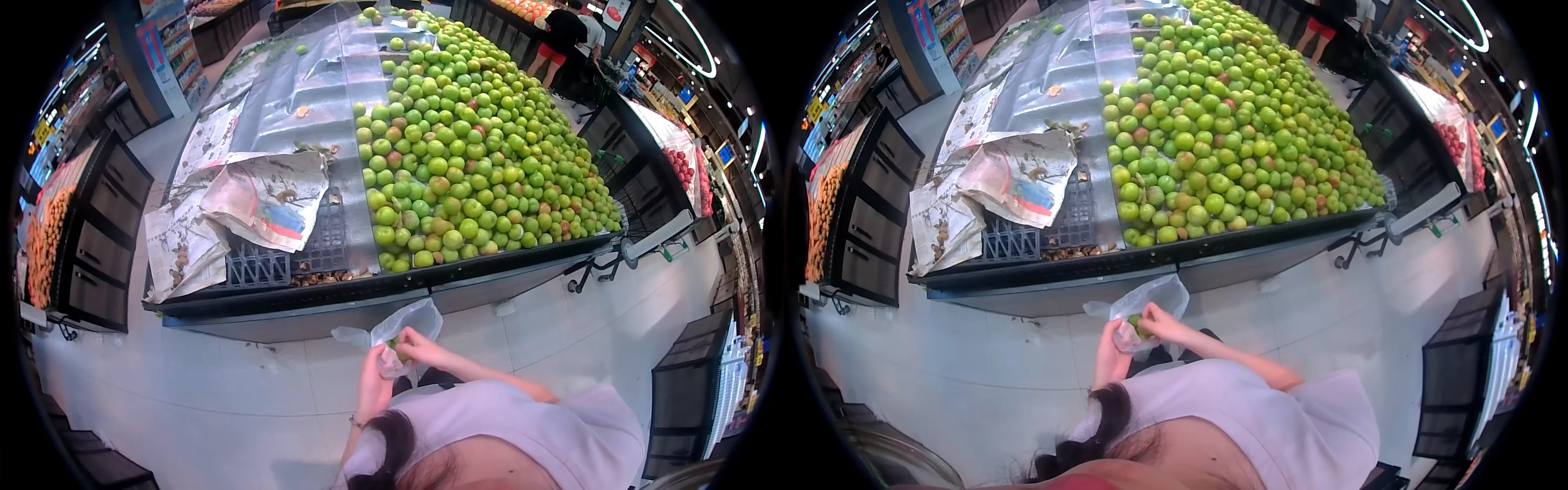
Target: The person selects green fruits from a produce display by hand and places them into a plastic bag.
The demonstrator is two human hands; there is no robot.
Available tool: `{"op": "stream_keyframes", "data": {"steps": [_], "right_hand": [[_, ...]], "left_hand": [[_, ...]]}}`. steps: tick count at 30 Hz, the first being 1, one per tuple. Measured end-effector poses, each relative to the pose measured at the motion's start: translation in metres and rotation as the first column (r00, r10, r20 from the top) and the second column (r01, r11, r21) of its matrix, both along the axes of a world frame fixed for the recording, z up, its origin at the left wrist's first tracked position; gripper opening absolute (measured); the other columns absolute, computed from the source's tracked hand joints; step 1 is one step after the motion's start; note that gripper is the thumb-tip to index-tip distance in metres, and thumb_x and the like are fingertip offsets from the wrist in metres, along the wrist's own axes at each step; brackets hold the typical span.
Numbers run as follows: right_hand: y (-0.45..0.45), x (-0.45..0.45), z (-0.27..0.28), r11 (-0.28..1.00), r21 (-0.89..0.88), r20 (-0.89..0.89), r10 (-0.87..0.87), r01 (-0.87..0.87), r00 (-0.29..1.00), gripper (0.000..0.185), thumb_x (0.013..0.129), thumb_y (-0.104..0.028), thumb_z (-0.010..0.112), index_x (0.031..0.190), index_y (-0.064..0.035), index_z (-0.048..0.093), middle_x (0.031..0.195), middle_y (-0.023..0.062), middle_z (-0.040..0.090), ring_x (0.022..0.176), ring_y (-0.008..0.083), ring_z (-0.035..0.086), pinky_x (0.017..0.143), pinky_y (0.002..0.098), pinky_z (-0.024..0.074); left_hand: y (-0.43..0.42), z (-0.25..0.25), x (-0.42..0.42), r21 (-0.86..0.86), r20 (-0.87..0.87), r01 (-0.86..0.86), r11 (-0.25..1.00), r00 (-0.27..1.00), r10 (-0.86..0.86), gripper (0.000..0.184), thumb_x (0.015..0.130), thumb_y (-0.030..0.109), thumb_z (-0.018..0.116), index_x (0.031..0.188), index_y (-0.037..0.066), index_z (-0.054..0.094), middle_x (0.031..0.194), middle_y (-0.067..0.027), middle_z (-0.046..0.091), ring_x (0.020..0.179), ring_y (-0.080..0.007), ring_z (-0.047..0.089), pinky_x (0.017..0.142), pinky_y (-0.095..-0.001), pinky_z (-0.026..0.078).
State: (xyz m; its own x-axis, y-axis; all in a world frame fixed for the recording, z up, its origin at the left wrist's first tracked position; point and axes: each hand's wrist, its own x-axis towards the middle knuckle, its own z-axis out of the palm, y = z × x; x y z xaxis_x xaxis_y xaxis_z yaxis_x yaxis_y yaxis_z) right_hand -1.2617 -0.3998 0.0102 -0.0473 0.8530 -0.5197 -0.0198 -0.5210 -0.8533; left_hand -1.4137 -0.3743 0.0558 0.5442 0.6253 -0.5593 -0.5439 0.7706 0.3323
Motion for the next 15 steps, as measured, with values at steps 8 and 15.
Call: {"op": "stream_keyframes", "data": {"steps": [8, 15], "right_hand": [[-0.047, 0.052, 0.006, 0.864, 0.41, 0.777, -0.162, -0.293, 0.609, 0.043, 0.074, -0.019, 0.061, 0.11, -0.0032, 0.045, 0.114, 0.0213, 0.044, 0.105, 0.0334, 0.047, 0.087, 0.0381, 0.0397], [-0.102, 0.105, -0.095, 0.983, 0.063, 0.517, -0.178, 0.17, 0.837, 0.045, 0.073, -0.024, 0.063, 0.111, -0.0063, 0.049, 0.104, 0.0133, 0.056, 0.097, 0.0326, 0.055, 0.085, 0.0411, 0.0434]], "left_hand": [[-0.02, 0.006, 0.017, 0.083, 0.017, 0.006, 0.996, 1.0, -0.008, 0.016, 0.086, 0.019, 0.045, 0.073, 0.009, 0.045, 0.066, 0.001, 0.045, 0.062, -0.0112, 0.043, 0.061, -0.0273, 0.035], [-0.054, 0.008, 0.045, 0.15, 0.004, 0.149, 0.977, 0.988, -0.152, 0.017, 0.087, 0.017, 0.045, 0.072, 0.009, 0.045, 0.063, 0.0028, 0.042, 0.056, -0.0077, 0.038, 0.056, -0.0243, 0.033]]}}
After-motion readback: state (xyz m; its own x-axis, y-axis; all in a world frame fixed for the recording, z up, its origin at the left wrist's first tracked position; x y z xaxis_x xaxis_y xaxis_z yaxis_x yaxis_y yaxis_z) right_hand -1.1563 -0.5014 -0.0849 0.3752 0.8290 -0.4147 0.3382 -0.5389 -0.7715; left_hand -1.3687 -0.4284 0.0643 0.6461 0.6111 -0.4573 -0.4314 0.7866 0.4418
